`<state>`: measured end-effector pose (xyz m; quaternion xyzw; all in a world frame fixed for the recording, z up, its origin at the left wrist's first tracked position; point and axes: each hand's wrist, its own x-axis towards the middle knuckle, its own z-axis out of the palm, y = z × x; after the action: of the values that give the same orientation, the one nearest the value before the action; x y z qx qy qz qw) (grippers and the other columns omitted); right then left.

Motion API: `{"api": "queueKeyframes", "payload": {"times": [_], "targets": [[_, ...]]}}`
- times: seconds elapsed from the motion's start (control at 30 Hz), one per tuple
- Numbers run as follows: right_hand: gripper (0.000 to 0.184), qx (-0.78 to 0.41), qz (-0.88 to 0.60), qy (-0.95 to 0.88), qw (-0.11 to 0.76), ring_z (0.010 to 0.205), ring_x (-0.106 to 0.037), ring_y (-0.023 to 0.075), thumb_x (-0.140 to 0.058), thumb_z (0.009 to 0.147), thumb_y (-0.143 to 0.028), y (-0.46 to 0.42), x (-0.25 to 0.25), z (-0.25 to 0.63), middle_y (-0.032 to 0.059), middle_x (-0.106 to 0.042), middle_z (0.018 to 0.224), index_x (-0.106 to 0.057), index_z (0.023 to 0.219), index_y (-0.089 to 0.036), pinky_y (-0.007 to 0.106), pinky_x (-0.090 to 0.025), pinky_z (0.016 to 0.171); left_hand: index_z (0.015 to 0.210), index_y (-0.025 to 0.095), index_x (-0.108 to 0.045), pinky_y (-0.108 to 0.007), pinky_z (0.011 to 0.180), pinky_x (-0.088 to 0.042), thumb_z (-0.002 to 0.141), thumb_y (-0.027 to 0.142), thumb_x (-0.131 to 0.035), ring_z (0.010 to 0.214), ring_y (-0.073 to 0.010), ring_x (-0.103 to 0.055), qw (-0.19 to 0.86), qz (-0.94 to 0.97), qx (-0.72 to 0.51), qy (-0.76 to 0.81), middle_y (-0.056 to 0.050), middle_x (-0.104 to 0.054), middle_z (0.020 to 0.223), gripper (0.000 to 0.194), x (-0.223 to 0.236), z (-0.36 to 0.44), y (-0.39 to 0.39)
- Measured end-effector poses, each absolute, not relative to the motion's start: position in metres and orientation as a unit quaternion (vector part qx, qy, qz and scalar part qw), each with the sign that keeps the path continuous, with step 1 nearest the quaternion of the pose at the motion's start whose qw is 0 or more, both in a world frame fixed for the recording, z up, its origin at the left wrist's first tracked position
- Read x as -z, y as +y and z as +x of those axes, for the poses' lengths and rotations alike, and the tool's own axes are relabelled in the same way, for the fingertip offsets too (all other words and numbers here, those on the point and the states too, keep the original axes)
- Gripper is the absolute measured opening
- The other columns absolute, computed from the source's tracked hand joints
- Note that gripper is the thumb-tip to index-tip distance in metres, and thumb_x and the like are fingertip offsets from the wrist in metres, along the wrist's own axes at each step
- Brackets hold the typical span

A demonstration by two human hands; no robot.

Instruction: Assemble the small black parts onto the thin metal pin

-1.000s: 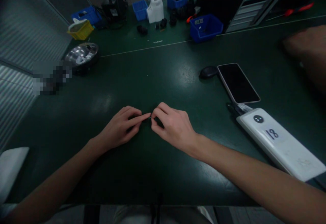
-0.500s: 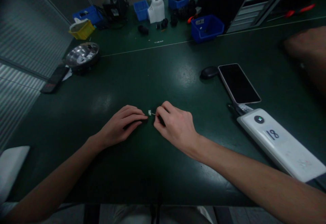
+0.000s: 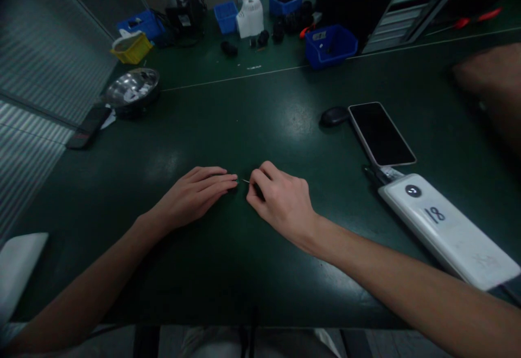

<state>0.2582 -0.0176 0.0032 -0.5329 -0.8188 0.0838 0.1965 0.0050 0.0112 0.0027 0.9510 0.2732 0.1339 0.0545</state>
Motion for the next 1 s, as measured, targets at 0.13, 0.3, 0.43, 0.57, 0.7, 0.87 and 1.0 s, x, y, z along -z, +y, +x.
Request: {"api": "queueKeyframes", "payload": {"times": [0.13,0.3,0.43,0.57,0.7,0.87,1.0], "targets": [[0.015,-0.09,-0.535,-0.816,0.199,0.072,-0.057,0.0131,-0.053,0.097,-0.031,-0.017,-0.003,0.259,0.0029,-0.064,0.097,-0.064,0.096,-0.021,0.027,-0.026,0.053,0.136,0.019,-0.062,-0.044,0.104,-0.049,0.099,0.012,-0.053,0.125,-0.0265,-0.058,0.017,0.949,-0.125,0.29,-0.012,-0.067,0.131,0.038,-0.006,-0.005,0.013],[0.014,-0.108,-0.534,-0.814,0.202,0.071,-0.056,0.0126,-0.054,0.096,-0.03,-0.016,-0.004,0.26,0.0026,-0.064,0.099,-0.064,0.095,-0.02,0.026,-0.027,0.053,0.137,0.021,-0.061,-0.045,0.098,-0.051,0.101,0.019,-0.053,0.115,-0.0269,-0.061,0.028,0.93,-0.12,0.346,-0.011,-0.067,0.125,0.037,-0.008,-0.038,0.023],[0.014,-0.118,-0.534,-0.812,0.203,0.071,-0.056,0.012,-0.055,0.096,-0.03,-0.015,-0.004,0.26,0.0019,-0.063,0.098,-0.065,0.095,-0.02,0.026,-0.03,0.053,0.135,0.021,-0.059,-0.045,0.098,-0.052,0.105,0.037,-0.049,0.113,-0.0253,-0.059,0.035,0.871,-0.129,0.472,-0.009,-0.065,0.123,0.035,-0.011,-0.098,0.03],[0.013,-0.127,-0.533,-0.811,0.206,0.071,-0.056,0.0117,-0.056,0.096,-0.029,-0.015,-0.005,0.259,0.0017,-0.063,0.098,-0.065,0.093,-0.02,0.026,-0.032,0.054,0.118,0.023,-0.067,-0.04,0.091,-0.052,0.103,0.054,-0.046,0.104,-0.0233,-0.06,-0.05,0.777,-0.097,0.62,-0.004,-0.066,0.113,0.04,-0.01,-0.186,0.032],[0.013,-0.131,-0.53,-0.81,0.213,0.069,-0.056,0.0109,-0.057,0.095,-0.028,-0.015,-0.005,0.259,0.0015,-0.063,0.098,-0.065,0.092,-0.019,0.025,-0.034,0.055,0.109,0.024,-0.071,-0.025,0.068,-0.046,0.094,0.051,-0.061,0.074,-0.0134,-0.058,-0.096,0.656,-0.12,0.739,-0.002,-0.067,0.101,0.033,0.003,-0.268,0.03],[0.011,-0.129,-0.529,-0.809,0.22,0.07,-0.056,0.011,-0.059,0.094,-0.028,-0.015,-0.003,0.259,0.0007,-0.063,0.097,-0.066,0.091,-0.02,0.025,-0.035,0.055,0.109,0.02,-0.074,-0.029,0.07,-0.047,0.084,0.039,-0.069,0.065,-0.0148,-0.053,-0.084,0.56,-0.134,0.813,-0.003,-0.067,0.086,0.032,0.013,-0.305,0.024],[0.011,-0.127,-0.528,-0.809,0.226,0.069,-0.056,0.0109,-0.059,0.093,-0.028,-0.015,-0.003,0.259,0.0,-0.063,0.095,-0.065,0.09,-0.02,0.026,-0.035,0.056,0.13,0.018,-0.068,-0.038,0.088,-0.05,0.091,0.043,-0.059,0.077,-0.0191,-0.059,-0.058,0.556,-0.099,0.823,-0.008,-0.068,0.109,0.047,0.008,-0.294,0.017]]}}
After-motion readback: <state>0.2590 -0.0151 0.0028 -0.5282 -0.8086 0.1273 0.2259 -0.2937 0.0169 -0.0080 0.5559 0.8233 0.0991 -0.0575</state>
